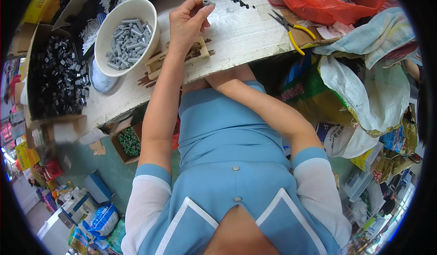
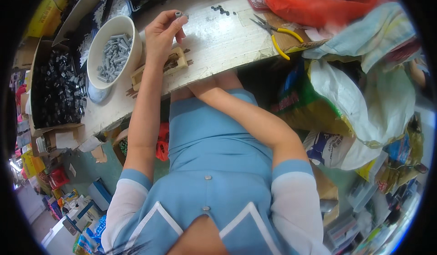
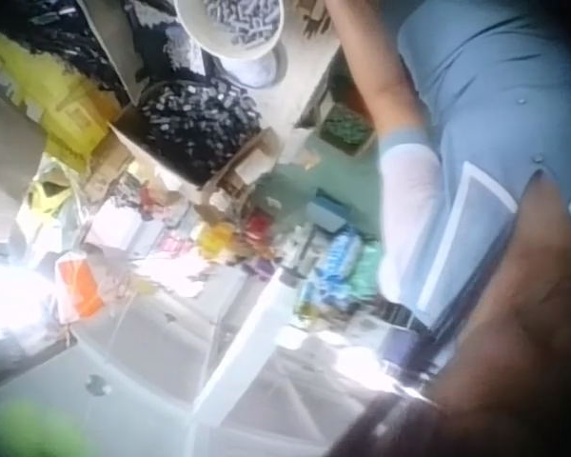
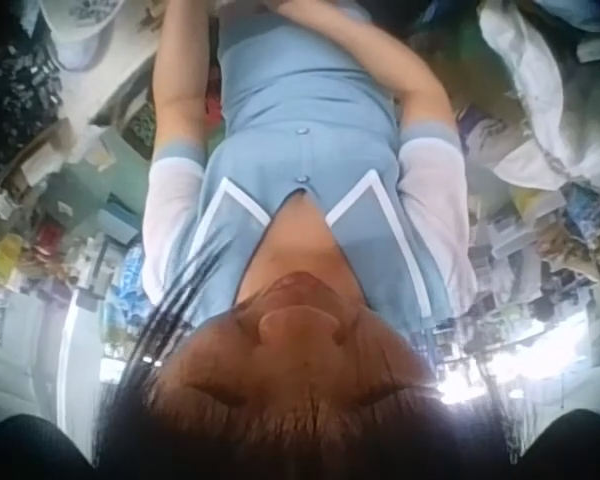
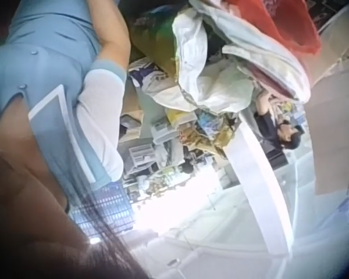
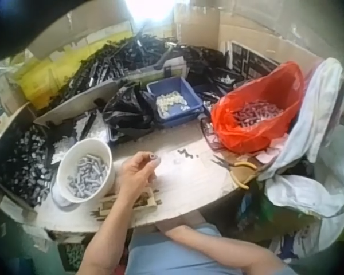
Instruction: The person assembles small plastic components by hand, taking small black parts and grey tubes from bins and containers and fitting them together.
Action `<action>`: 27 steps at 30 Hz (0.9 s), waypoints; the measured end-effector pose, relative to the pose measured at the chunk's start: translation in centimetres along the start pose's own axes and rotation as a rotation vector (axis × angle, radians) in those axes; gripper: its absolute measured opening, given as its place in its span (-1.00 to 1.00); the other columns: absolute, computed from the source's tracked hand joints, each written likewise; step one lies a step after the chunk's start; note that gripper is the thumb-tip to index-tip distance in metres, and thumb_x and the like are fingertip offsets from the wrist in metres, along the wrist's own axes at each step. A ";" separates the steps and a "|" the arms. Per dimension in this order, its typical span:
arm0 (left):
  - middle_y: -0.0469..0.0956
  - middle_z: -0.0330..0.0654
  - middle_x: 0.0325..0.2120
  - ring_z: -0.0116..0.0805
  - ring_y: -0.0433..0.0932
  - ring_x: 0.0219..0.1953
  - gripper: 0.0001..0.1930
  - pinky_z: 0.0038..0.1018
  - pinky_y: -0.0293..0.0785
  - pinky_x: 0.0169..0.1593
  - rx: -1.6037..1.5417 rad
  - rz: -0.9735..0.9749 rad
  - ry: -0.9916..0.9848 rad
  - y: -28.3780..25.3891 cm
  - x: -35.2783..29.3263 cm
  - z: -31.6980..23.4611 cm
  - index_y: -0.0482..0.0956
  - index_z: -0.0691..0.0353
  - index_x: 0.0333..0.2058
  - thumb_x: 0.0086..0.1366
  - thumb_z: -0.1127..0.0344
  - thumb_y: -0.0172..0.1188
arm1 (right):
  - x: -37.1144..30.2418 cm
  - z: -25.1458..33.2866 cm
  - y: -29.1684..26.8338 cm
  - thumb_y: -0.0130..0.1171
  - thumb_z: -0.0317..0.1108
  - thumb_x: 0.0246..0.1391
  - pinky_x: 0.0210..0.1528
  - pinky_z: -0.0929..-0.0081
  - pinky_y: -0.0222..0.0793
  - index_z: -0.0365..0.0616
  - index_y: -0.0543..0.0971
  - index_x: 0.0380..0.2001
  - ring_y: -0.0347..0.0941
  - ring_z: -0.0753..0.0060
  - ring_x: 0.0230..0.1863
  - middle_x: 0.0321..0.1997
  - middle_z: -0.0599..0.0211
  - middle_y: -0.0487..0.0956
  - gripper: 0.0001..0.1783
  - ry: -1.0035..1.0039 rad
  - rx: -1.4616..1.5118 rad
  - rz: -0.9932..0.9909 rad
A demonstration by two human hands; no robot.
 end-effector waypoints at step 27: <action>0.44 -0.25 -0.49 -0.60 0.41 -0.59 -0.87 -0.72 0.31 -0.59 -0.055 0.108 0.008 0.8 -0.9 -2.0 0.50 0.37 -0.34 0.09 0.55 0.15 | 11.5 2.5 -15.3 0.15 -0.50 -0.07 -0.30 0.73 0.29 -0.27 0.49 -0.41 0.39 0.64 -0.37 -0.39 0.38 0.49 -0.89 0.175 0.866 0.106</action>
Point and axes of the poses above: each hand's wrist, its own x-axis towards the middle knuckle, its own y-axis out of the palm, z = x × y, the point moved 10 cm from there along x, towards the middle knuckle
